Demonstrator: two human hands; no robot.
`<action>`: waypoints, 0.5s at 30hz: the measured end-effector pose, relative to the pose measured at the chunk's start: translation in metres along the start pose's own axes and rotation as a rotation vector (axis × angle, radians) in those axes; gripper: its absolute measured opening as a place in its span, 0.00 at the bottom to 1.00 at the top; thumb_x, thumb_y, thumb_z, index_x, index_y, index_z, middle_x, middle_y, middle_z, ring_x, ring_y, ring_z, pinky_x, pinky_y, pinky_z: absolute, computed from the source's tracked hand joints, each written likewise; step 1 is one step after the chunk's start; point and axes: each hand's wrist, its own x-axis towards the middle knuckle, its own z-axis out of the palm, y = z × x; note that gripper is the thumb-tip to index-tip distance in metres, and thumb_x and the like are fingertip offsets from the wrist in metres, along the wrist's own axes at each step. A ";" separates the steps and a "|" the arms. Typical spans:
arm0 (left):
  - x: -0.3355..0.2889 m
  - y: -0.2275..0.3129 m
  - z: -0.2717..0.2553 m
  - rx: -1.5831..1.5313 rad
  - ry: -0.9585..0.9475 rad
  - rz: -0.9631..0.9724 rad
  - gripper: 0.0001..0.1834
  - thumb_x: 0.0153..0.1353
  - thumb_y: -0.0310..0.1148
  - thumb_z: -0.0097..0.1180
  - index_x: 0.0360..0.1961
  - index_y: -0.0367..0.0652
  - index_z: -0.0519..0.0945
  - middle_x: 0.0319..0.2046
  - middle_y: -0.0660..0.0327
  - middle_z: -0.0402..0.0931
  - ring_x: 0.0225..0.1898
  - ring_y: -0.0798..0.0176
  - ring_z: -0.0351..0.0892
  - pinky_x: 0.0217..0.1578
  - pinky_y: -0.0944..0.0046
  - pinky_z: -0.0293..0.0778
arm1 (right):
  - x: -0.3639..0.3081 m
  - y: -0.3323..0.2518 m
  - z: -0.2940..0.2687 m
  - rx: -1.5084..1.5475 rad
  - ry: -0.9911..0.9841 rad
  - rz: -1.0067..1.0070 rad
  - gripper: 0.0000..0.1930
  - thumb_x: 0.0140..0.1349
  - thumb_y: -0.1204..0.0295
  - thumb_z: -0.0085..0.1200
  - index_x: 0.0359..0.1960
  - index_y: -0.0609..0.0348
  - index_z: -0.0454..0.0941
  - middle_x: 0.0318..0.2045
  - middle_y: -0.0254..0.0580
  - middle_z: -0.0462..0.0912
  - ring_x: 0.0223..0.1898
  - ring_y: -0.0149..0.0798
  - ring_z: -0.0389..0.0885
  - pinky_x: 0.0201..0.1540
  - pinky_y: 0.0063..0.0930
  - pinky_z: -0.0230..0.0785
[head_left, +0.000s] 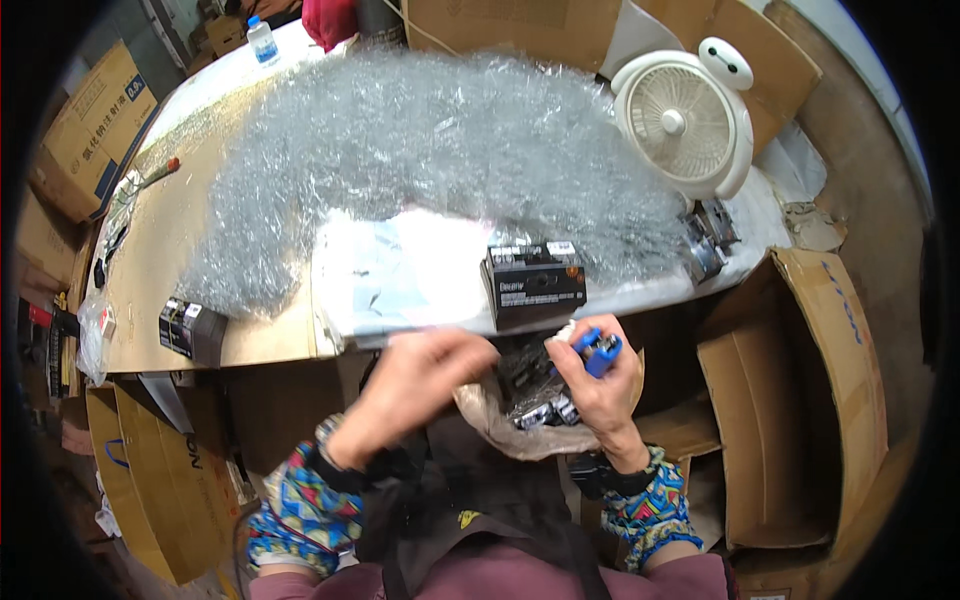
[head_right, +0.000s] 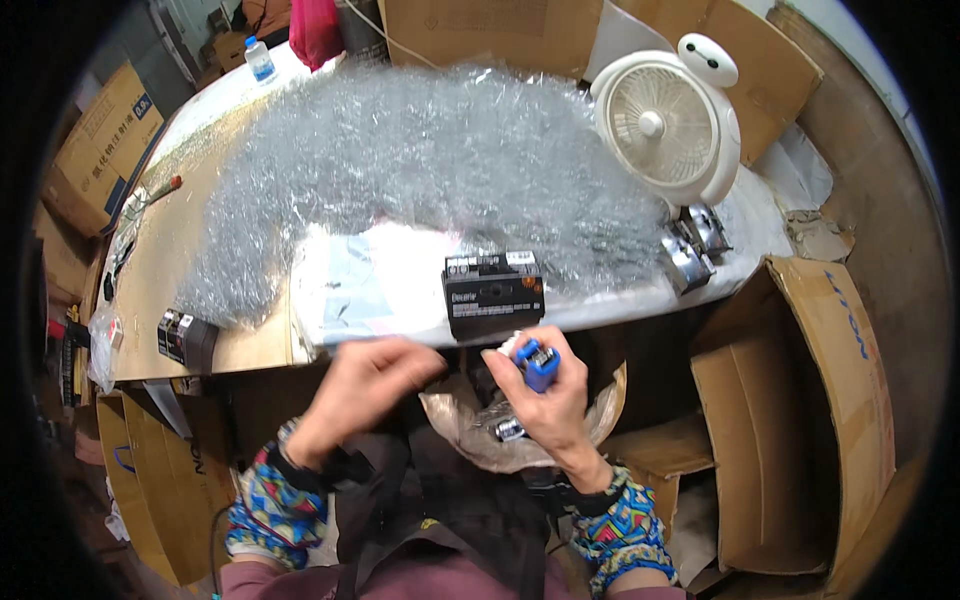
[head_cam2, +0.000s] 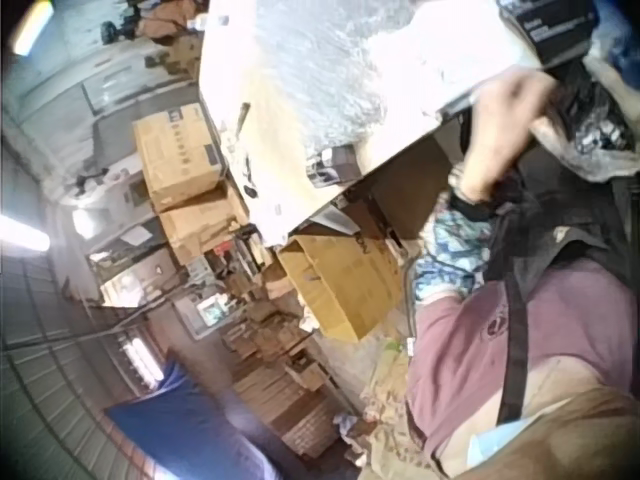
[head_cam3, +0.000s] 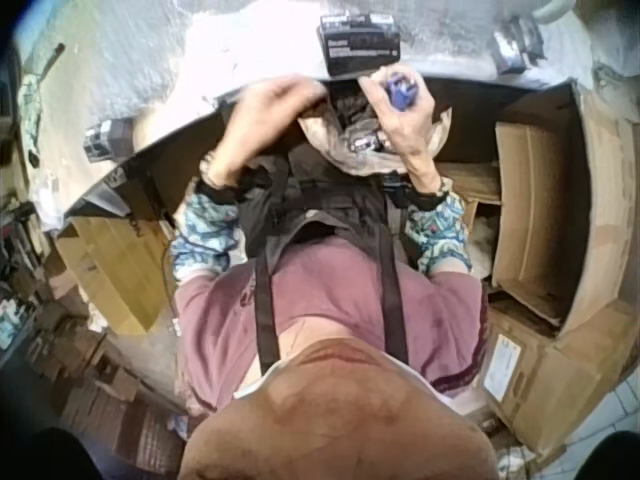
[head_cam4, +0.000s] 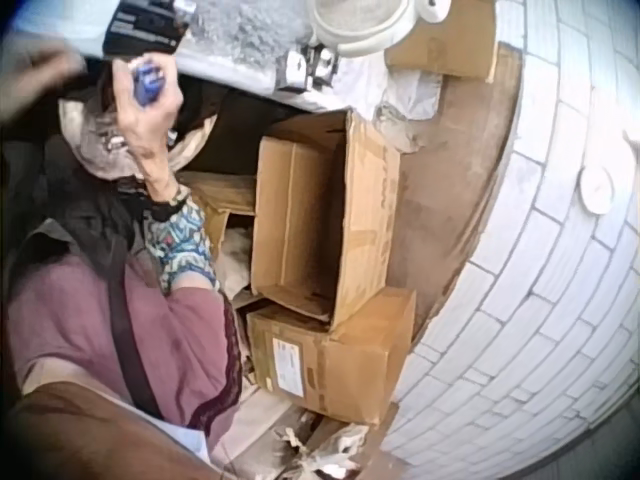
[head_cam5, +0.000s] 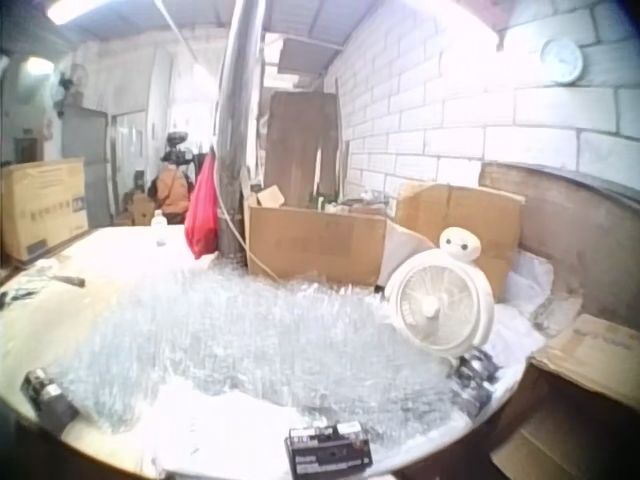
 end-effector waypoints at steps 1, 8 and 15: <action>0.022 -0.007 -0.018 0.280 0.152 0.098 0.08 0.59 0.29 0.58 0.36 0.35 0.82 0.28 0.57 0.82 0.29 0.70 0.79 0.31 0.69 0.74 | 0.003 0.011 -0.011 0.014 -0.037 0.032 0.11 0.53 0.76 0.65 0.29 0.61 0.72 0.23 0.30 0.76 0.25 0.18 0.70 0.28 0.15 0.65; 0.142 -0.023 -0.049 1.100 -0.278 0.692 0.21 0.55 0.29 0.51 0.53 0.42 0.71 0.30 0.55 0.74 0.32 0.50 0.78 0.30 0.54 0.73 | 0.042 0.010 -0.032 -0.493 -0.160 -0.437 0.15 0.46 0.77 0.65 0.38 0.59 0.78 0.32 0.43 0.80 0.34 0.45 0.77 0.35 0.32 0.72; 0.189 -0.022 -0.039 0.959 -0.439 0.859 0.19 0.55 0.29 0.53 0.50 0.41 0.72 0.29 0.55 0.74 0.29 0.49 0.79 0.27 0.54 0.74 | 0.065 0.022 -0.025 -0.749 -0.277 -0.477 0.23 0.45 0.72 0.66 0.46 0.58 0.78 0.37 0.40 0.80 0.36 0.45 0.74 0.35 0.34 0.72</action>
